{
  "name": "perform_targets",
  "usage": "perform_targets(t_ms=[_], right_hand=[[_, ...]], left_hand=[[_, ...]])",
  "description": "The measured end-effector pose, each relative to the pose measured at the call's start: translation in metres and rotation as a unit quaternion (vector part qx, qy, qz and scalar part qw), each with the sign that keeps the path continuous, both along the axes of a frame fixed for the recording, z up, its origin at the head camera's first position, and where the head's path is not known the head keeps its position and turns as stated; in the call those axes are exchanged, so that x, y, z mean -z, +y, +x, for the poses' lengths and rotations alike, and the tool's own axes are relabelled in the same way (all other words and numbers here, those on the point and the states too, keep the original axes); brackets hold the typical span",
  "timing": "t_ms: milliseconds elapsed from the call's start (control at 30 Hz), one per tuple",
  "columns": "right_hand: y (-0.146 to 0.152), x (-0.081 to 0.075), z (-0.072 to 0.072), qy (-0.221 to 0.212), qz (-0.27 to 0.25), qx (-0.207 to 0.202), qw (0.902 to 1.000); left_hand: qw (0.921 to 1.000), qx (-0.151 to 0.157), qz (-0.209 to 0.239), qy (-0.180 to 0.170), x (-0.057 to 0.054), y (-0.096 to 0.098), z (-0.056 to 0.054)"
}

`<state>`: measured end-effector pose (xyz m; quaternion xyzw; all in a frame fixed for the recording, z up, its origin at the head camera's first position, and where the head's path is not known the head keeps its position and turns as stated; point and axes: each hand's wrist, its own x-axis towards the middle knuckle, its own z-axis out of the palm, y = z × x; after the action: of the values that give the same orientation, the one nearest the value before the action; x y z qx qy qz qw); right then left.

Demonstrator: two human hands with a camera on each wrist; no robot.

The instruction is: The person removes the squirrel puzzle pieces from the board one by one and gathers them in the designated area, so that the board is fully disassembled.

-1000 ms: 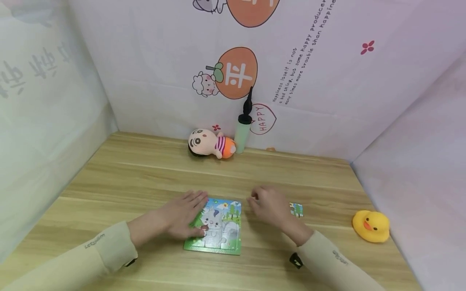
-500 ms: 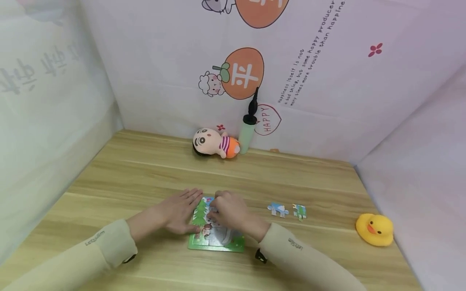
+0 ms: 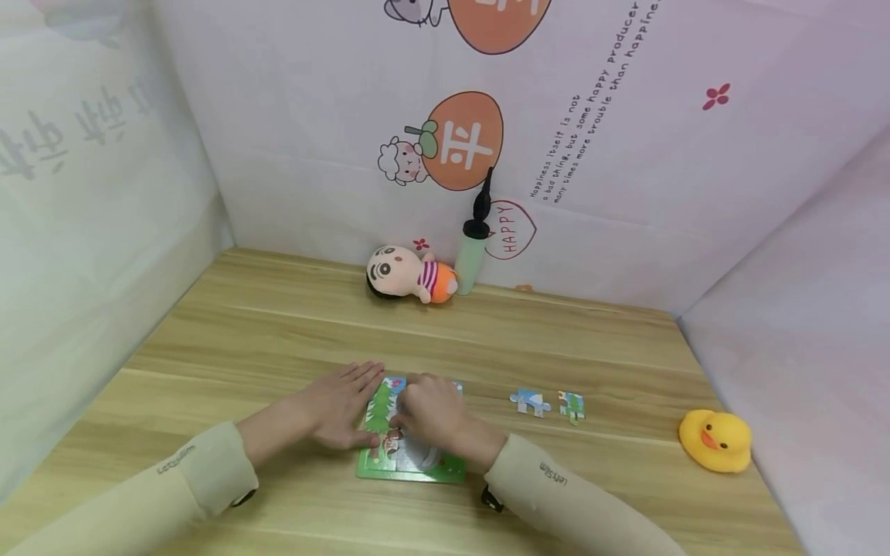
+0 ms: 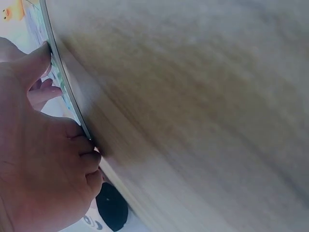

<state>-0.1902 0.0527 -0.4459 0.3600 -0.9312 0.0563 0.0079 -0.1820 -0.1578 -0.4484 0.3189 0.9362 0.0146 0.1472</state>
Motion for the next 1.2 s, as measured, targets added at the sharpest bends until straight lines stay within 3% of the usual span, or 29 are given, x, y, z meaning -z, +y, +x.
perform_targets(t_ms=[367, 667, 1200], right_hand=[[-0.0003, 0.0025, -0.0018, -0.009, -0.012, 0.016, 0.9998], [-0.001, 0.0053, -0.0028, -0.009, -0.007, 0.022, 0.9997], [-0.0008, 0.004, -0.0023, -0.024, -0.026, 0.042, 0.9985]], left_hand=[[0.9998, -0.001, 0.008, 0.016, 0.0051, -0.0008, -0.0006], [0.9999, -0.007, 0.009, 0.007, 0.002, -0.0008, 0.0008], [0.9998, -0.015, 0.013, 0.007, 0.0063, -0.0018, -0.0014]])
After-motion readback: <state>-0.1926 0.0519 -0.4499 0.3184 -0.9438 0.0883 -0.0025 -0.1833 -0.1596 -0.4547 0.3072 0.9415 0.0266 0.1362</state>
